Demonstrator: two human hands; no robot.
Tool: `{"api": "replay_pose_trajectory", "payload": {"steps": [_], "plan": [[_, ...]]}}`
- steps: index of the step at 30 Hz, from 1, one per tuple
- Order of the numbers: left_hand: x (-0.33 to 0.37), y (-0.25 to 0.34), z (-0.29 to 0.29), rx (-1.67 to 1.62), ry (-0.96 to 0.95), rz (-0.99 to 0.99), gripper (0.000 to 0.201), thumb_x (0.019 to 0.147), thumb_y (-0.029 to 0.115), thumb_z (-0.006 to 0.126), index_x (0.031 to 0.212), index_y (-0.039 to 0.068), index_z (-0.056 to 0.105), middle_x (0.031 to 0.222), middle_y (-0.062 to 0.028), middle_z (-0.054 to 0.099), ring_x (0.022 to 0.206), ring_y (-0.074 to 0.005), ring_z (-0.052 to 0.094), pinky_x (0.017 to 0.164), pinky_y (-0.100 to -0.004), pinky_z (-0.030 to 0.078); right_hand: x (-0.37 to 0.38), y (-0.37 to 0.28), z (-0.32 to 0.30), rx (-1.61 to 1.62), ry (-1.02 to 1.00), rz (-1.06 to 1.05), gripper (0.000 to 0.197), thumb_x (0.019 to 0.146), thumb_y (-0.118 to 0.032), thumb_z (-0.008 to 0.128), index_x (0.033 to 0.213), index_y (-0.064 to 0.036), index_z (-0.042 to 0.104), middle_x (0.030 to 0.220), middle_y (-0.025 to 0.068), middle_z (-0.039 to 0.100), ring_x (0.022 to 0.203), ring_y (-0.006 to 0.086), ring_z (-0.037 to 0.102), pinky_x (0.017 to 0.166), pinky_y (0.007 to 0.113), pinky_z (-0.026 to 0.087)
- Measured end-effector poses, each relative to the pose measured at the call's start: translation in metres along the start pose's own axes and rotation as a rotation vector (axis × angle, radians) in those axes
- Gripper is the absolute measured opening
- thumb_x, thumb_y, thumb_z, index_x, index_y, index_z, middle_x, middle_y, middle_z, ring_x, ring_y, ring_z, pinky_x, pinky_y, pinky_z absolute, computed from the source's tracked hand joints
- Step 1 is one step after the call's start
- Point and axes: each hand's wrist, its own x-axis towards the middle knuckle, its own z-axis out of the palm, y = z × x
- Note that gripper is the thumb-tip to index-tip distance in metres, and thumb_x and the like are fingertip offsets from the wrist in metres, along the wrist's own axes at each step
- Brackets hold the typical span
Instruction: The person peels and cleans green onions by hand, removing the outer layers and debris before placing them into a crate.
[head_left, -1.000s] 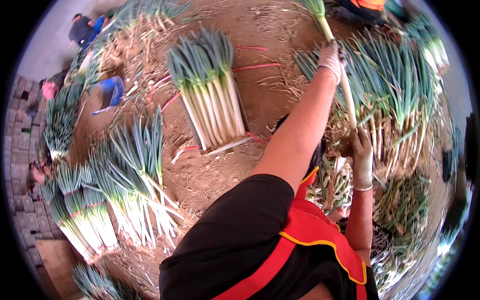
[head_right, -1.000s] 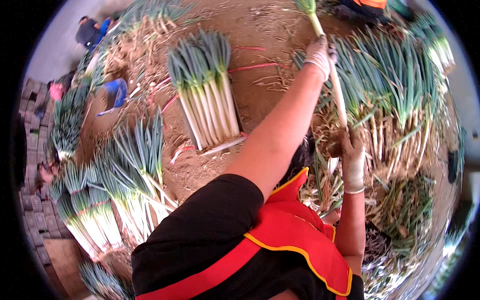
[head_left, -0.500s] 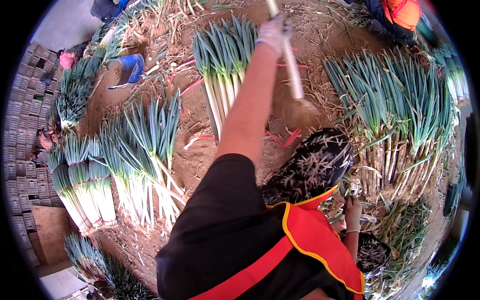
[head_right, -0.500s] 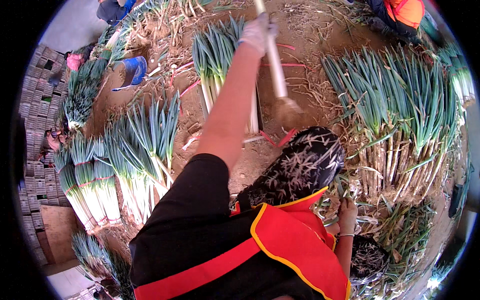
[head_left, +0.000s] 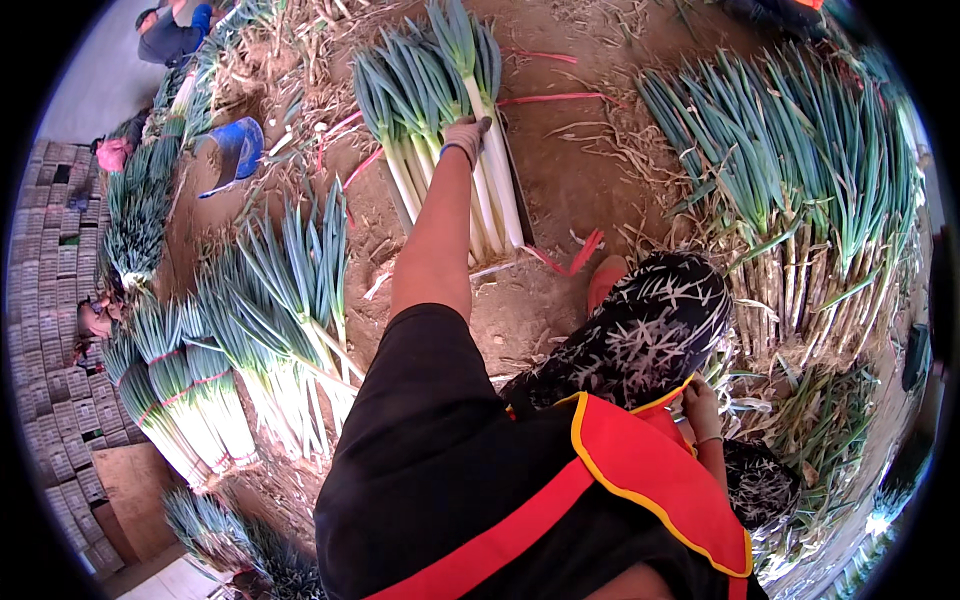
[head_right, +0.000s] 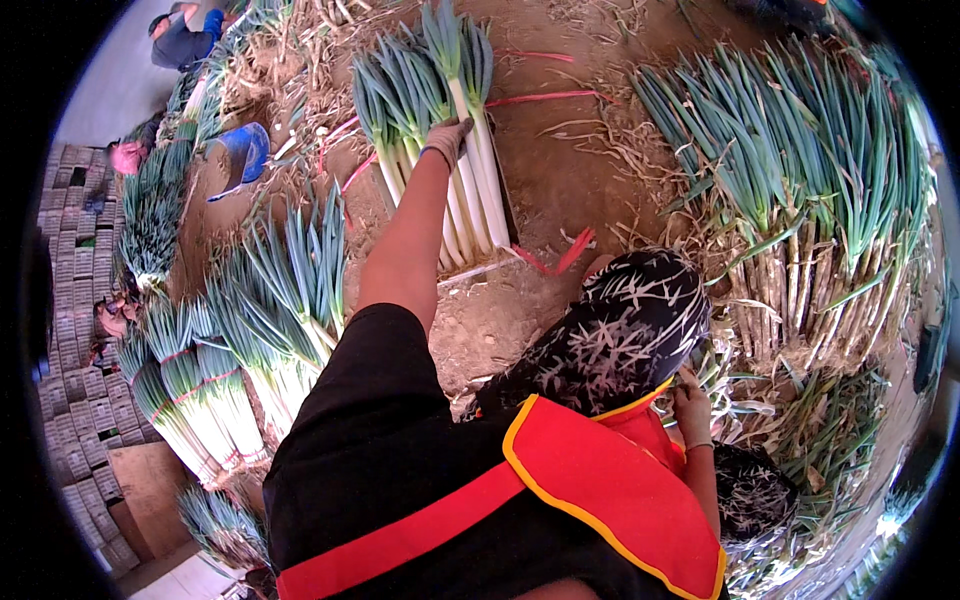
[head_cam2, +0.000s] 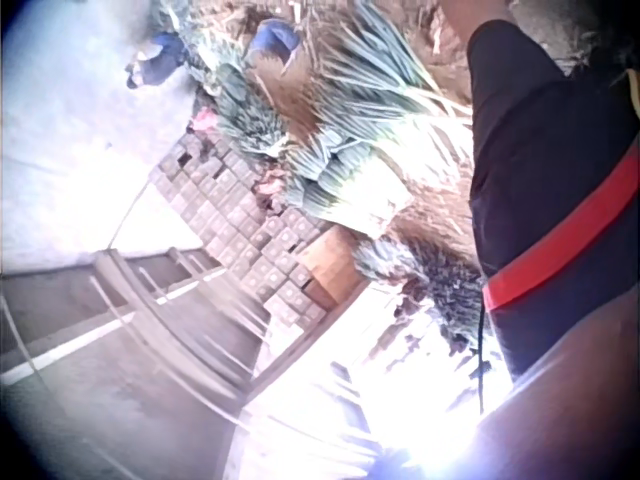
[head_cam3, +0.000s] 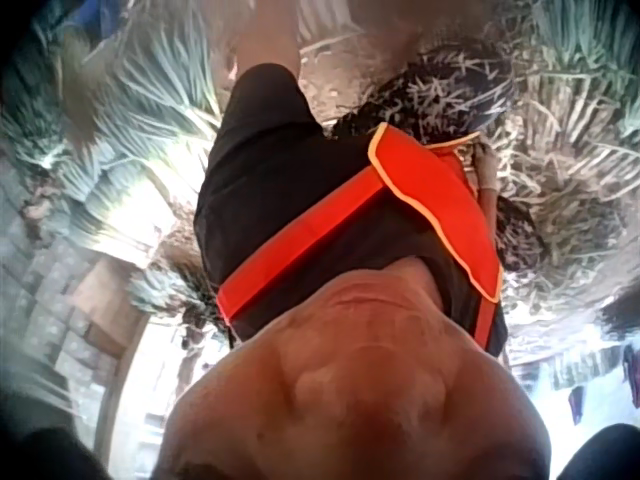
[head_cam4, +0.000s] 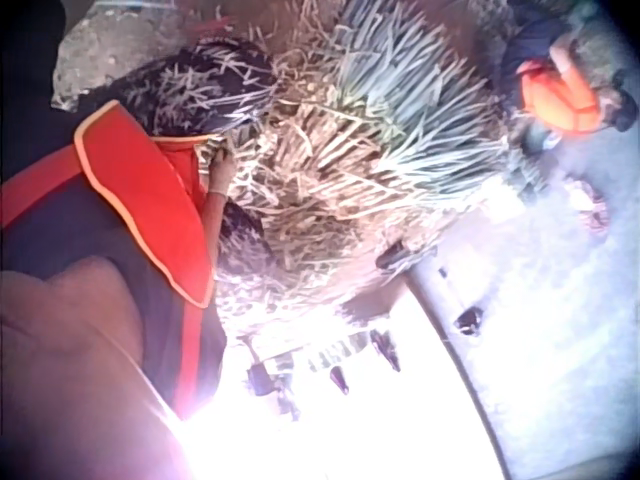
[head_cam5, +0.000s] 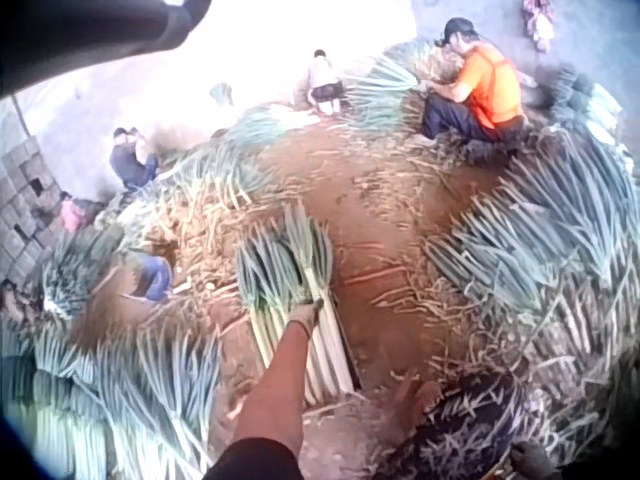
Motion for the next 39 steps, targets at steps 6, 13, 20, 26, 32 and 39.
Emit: {"api": "replay_pose_trajectory", "payload": {"steps": [6,13,20,26,32,39], "plan": [[0.036,-0.032,0.001,0.336,-0.014,-0.044,0.042,0.08,0.024,0.072,0.113,-0.001,0.061,0.09,-0.0096,0.066,0.072,-0.019,0.061,0.064,-0.0317,0.05,-0.002,-0.002,0.001,-0.099,-0.034,0.01,0.027,0.086,-0.026,0.056,0.094,-0.0021,0.066,0.071,0.0137,0.064,0.064,0.0261,0.062,0.059,0.038,0.047],[0.058,-0.066,0.004,0.787,0.174,0.093,0.048,0.077,0.024,0.073,0.115,-0.001,0.056,0.083,-0.0148,0.065,0.064,-0.0212,0.063,0.058,-0.0345,0.052,-0.001,-0.001,0.012,-0.256,-0.09,-0.142,0.024,0.085,-0.023,0.056,0.096,-0.0032,0.064,0.087,0.0244,0.064,0.084,0.0406,0.062,0.073,0.046,0.048],[0.044,-0.059,0.026,0.58,0.019,0.003,0.06,0.077,0.031,0.075,0.121,-0.001,0.05,0.093,-0.0148,0.063,0.072,-0.0225,0.063,0.056,-0.0347,0.054,0.024,0.053,0.049,-0.471,-0.015,-0.583,0.018,0.081,-0.018,0.057,0.088,-0.0041,0.067,0.086,0.0177,0.066,0.08,0.0359,0.064,0.069,0.042,0.051],[0.079,-0.083,-0.053,1.001,0.039,0.075,0.06,0.075,0.049,0.068,0.108,-0.001,0.061,0.092,-0.0152,0.065,0.074,-0.024,0.065,0.069,-0.039,0.054,0.04,0.064,0.062,-0.369,0.168,-0.459,0.022,0.081,-0.019,0.058,0.097,-0.0039,0.061,0.086,0.0204,0.063,0.082,0.0394,0.061,0.071,0.048,0.049],[-0.002,0.004,0.079,0.708,-0.07,0.628,0.049,0.078,0.033,0.072,0.114,0.002,0.058,0.105,-0.0116,0.063,0.093,-0.0237,0.06,0.084,-0.034,0.049,0.064,0.021,0.005,-0.199,0.551,-0.081,0.055,0.075,-0.021,0.065,0.122,0.0008,0.047,0.115,0.0248,0.051,0.105,0.0409,0.052,0.089,0.045,0.045],[-0.165,-0.096,0.253,0.52,-1.092,0.269,0.035,0.087,0.019,0.063,0.117,0.003,0.055,0.087,-0.0066,0.062,0.083,-0.0164,0.059,0.078,-0.0281,0.049,0.089,0.065,-0.05,0.041,0.293,0.58,0.102,0.071,-0.066,0.061,0.145,-0.0049,0.025,0.134,0.0295,0.044,0.118,0.0409,0.049,0.096,0.044,0.042]]}}
